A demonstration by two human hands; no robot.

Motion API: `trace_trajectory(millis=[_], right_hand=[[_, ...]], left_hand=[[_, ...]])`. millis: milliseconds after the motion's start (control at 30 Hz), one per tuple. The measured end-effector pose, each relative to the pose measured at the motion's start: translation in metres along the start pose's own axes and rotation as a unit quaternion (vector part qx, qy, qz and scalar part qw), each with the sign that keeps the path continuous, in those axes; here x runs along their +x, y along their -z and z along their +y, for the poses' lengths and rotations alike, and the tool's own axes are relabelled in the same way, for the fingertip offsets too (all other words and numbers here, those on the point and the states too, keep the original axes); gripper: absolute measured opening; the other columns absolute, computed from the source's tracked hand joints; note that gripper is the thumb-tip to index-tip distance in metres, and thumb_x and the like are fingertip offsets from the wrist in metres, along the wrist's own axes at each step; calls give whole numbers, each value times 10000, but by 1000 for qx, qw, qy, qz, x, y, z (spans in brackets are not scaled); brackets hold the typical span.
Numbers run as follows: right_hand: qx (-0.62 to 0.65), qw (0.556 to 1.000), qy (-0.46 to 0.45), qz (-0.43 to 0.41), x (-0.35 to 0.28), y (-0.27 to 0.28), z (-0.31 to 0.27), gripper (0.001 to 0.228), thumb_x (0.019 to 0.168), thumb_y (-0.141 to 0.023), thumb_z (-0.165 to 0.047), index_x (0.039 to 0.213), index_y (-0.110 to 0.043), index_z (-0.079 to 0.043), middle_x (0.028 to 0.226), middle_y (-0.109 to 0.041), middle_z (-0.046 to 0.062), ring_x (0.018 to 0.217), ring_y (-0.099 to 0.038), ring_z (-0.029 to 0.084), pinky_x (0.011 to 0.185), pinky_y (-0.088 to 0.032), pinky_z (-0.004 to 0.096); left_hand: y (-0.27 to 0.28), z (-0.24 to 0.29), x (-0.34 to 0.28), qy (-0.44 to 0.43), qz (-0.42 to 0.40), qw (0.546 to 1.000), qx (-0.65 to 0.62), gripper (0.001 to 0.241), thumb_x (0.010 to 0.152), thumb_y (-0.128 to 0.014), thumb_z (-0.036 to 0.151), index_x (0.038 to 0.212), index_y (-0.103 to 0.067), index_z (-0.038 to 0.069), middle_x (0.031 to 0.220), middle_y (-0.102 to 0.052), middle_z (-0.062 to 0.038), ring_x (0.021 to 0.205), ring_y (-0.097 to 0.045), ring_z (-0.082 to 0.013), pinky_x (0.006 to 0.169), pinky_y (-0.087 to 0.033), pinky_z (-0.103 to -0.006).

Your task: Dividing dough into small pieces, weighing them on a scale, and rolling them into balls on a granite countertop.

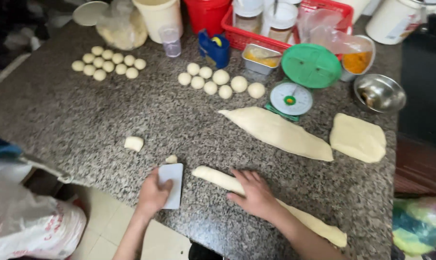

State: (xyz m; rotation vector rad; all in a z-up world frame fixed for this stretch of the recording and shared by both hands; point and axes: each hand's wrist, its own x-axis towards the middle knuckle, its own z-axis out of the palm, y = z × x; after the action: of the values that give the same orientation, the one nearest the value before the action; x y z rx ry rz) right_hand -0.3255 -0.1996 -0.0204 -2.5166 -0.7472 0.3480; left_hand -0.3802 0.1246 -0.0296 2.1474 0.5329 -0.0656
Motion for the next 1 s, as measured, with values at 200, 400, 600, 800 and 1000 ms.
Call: trace_trajectory(millis=[200, 400, 600, 800, 1000], right_hand=[[-38, 993, -26, -105, 46, -23, -17, 619, 1008, -553, -496, 1479, -495, -97, 1324, -523, 107, 1210, -498, 316, 952, -448, 493], [-40, 996, -14, -72, 52, -58, 15, 635, 1023, -548, -503, 1470, -519, -54, 1247, -555, 107, 1153, -532, 280, 888, -461, 426], [69, 997, -36, 2, 58, -60, 12, 557, 924, -747, -331, 1359, -583, -24, 1124, -664, 163, 1095, -630, 339, 894, -519, 434], [50, 997, 19, 60, 59, -85, 30, 384, 900, -743, -345, 1205, -672, -123, 1053, -685, 91, 1080, -640, 316, 881, -547, 431], [-44, 999, -2, 24, 59, -68, 5, 413, 805, -725, -22, 1208, -637, -2, 1205, -667, 146, 1086, -635, 277, 939, -596, 394]], left_hand=[[-14, 69, -18, 58, -73, 965, 246, 443, 998, -486, 295, 1388, -527, 89, 1025, -756, -260, 1057, -726, -430, 922, -558, -577], [-52, 99, -18, -43, -156, 942, 295, 503, 994, -382, 150, 1495, -429, 126, 993, -752, -236, 996, -738, -422, 853, -570, -573], [-47, 107, -11, -11, -168, 948, 270, 503, 947, -430, 173, 1438, -464, 70, 1019, -757, -235, 1011, -733, -439, 862, -561, -578], [-50, 78, -2, 8, -131, 952, 278, 478, 943, -399, 172, 1405, -474, 77, 1021, -748, -247, 945, -740, -460, 825, -575, -585], [-86, 109, -47, -166, -8, 935, 314, 301, 849, -552, -89, 1148, -546, -58, 879, -703, -238, 452, -692, -258, 310, -596, -347]])
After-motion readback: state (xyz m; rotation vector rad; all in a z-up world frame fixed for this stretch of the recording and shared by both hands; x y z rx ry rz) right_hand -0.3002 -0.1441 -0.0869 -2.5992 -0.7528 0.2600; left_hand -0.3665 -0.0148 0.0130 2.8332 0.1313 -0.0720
